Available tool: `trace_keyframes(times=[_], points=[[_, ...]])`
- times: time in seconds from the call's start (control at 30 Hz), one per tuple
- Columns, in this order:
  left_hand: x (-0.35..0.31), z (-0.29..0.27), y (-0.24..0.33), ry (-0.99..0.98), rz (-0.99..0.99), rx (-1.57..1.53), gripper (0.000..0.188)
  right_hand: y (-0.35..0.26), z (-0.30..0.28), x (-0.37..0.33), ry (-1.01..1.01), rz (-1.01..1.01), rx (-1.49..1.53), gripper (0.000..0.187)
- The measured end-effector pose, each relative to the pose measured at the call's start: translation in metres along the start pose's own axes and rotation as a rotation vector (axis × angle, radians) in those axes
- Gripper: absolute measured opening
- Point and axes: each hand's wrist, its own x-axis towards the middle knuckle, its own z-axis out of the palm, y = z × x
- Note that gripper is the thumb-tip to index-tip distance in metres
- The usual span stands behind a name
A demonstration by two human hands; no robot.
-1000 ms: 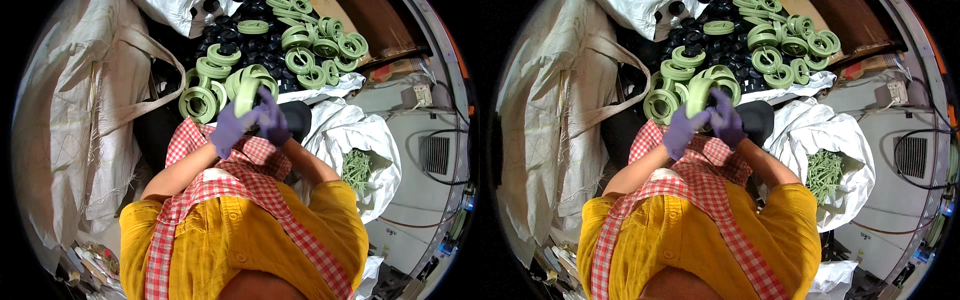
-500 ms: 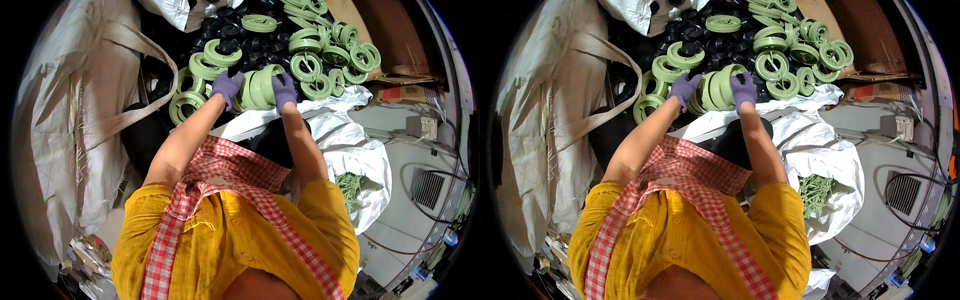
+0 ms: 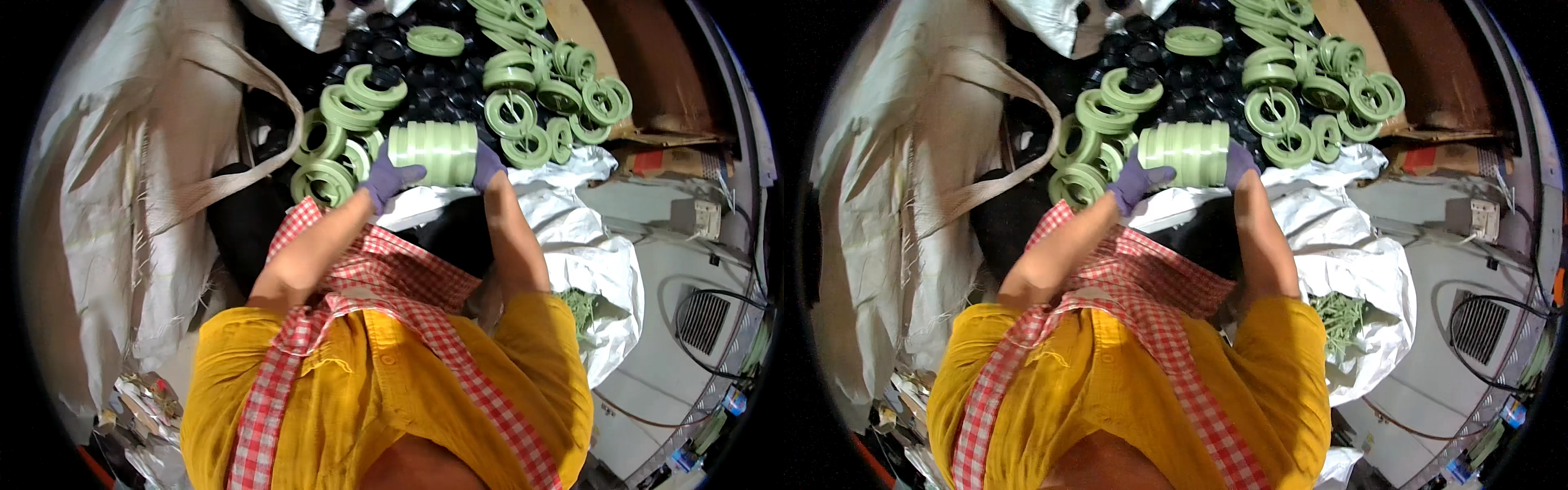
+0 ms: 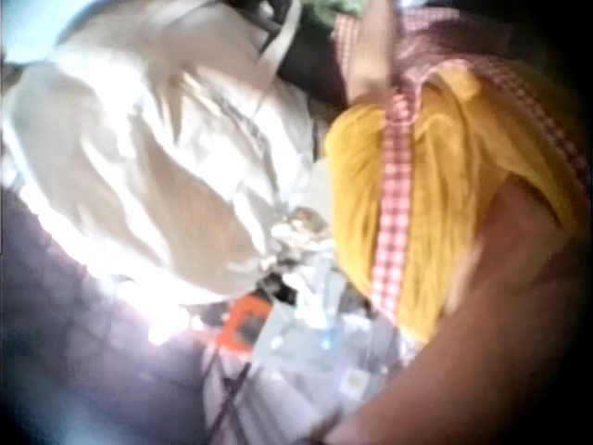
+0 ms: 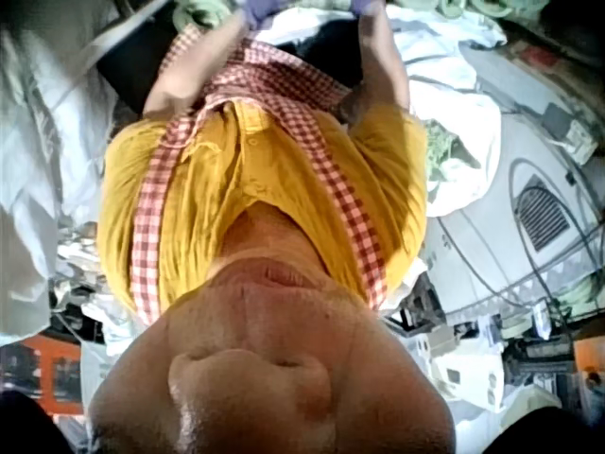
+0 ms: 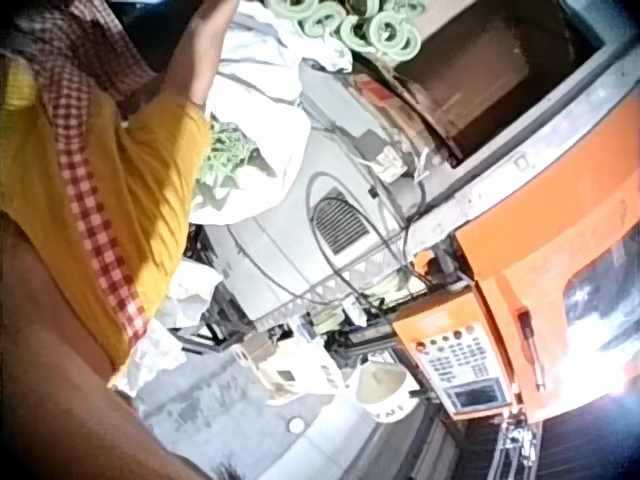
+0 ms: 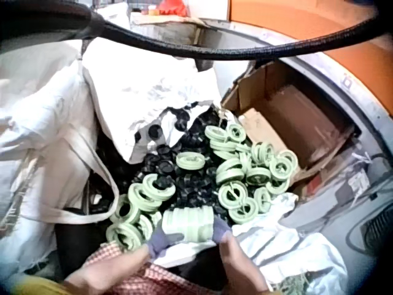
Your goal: The person sits on the floor and repeatedly picks up light green circular plastic parts and black circular parts. They insert the black parts into the center of the green parts and place the assembled units into a white sack. The person continues this assembly process for the duration of the clip.
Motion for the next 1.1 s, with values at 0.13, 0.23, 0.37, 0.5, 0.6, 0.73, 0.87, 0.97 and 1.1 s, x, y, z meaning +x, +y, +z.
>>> trace_keyframes(times=[0.13,0.23,0.37,0.5,0.6,0.73,0.87,0.97,1.1], points=[[-0.021,0.010,0.033,-0.020,0.089,0.616,0.075,-0.061,-0.032,-0.026,0.442,0.063,0.111,0.042],[-0.065,0.014,0.128,-0.070,0.280,0.546,0.092,-0.159,-0.038,-0.063,0.783,-0.086,0.613,0.045],[-0.138,-0.002,0.268,-0.067,1.171,0.888,0.083,-0.272,-0.004,-0.069,0.813,-0.433,0.751,0.051],[-0.258,0.001,0.419,-0.198,1.329,1.272,0.074,-0.421,-0.051,-0.056,0.615,-0.944,0.568,0.055],[-0.360,-0.016,0.471,0.375,1.545,1.610,0.069,-0.568,-0.089,-0.044,0.440,-1.300,0.581,0.058],[-0.444,-0.036,0.515,1.062,1.605,1.528,0.061,-0.706,-0.145,-0.039,0.331,-1.368,0.285,0.062],[-0.490,-0.094,0.564,0.994,1.003,1.155,0.046,-0.721,-0.154,-0.023,0.103,-1.455,-0.062,0.063],[-0.521,-0.156,0.573,0.996,0.622,1.149,0.049,-0.711,-0.141,-0.032,0.081,-1.432,-0.360,0.061],[-0.487,-0.114,0.538,0.823,0.399,1.092,0.063,-0.683,-0.134,-0.060,0.247,-1.599,-0.240,0.024]])
